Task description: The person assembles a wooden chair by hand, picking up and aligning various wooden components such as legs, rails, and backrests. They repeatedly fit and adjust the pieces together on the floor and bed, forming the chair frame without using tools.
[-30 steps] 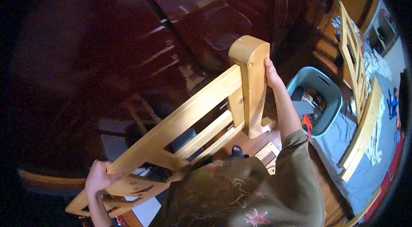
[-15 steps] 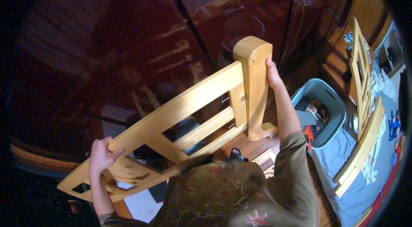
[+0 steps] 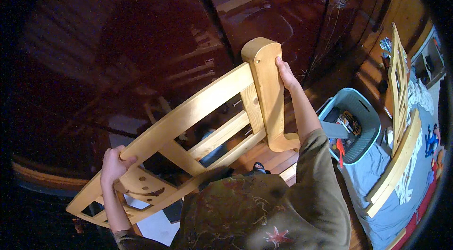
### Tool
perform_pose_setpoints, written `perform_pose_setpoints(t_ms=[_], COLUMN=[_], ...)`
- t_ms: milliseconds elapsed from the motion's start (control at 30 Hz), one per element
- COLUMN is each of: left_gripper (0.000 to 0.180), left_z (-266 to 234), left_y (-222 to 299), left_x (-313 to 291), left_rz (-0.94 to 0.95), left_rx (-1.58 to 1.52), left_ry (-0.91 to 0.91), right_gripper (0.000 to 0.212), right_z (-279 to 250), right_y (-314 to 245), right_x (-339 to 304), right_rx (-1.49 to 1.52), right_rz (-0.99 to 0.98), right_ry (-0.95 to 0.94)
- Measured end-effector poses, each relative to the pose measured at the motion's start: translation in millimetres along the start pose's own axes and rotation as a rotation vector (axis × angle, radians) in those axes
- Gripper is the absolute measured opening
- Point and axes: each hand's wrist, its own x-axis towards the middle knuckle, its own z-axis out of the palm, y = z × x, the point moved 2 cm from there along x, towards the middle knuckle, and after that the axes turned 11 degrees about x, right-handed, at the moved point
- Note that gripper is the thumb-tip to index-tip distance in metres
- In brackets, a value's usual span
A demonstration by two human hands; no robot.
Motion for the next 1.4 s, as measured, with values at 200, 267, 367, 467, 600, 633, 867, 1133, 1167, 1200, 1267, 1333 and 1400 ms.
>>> perform_pose_setpoints(t_ms=[200, 267, 367, 467, 600, 633, 867, 1133, 1167, 1200, 1267, 1333, 1400], left_gripper=[0.026, 0.027, 0.030, 0.031, 0.030, 0.029, 0.034, 0.032, 0.031, 0.031, 0.030, 0.029, 0.030], left_z=[-5, -3, 6, 7, 8, 8, 17, 9, 9, 8, 6, 8, 12], left_y=[12, 12, 2, -3, -3, -3, -25, -17, -14, -9, -3, -2, -6], left_x=[8, 15, 25, 30, 35, 36, 46, 45, 44, 44, 43, 40, 39], left_rz=[0.015, 0.015, 0.020, -0.005, -0.010, -0.005, 0.015, 0.116, 0.106, 0.098, 0.075, 0.045, 0.053], left_rx=[0.034, 0.034, 0.070, 0.110, 0.105, 0.094, 0.197, 0.260, 0.240, 0.220, 0.183, 0.150, 0.152], left_ry=[-0.017, 0.002, 0.057, 0.082, 0.088, 0.087, 0.152, 0.223, 0.223, 0.224, 0.200, 0.148, 0.185], right_gripper=[0.074, 0.074, 0.075, 0.075, 0.074, 0.073, 0.071, 0.070, 0.070, 0.070, 0.071, 0.070, 0.068], right_z=[0, -2, -2, 4, 2, 2, 7, 6, 7, 7, 10, 7, 7], right_y=[-4, 0, 3, -4, -11, -12, -16, -28, -30, -31, -33, -33, -32], right_x=[-2, 0, 4, -4, -10, -11, -10, -24, -27, -29, -34, -36, -37], right_rx=[0.016, 0.023, 0.036, 0.049, 0.051, 0.055, 0.112, 0.170, 0.170, 0.171, 0.129, 0.087, 0.038], right_rz=[0.015, 0.001, -0.004, 0.021, 0.034, 0.040, -0.037, -0.015, -0.021, -0.028, -0.040, -0.054, -0.064], right_ry=[-0.009, -0.001, -0.007, 0.002, 0.018, -0.001, -0.021, -0.004, 0.011, 0.026, 0.018, 0.018, 0.022])
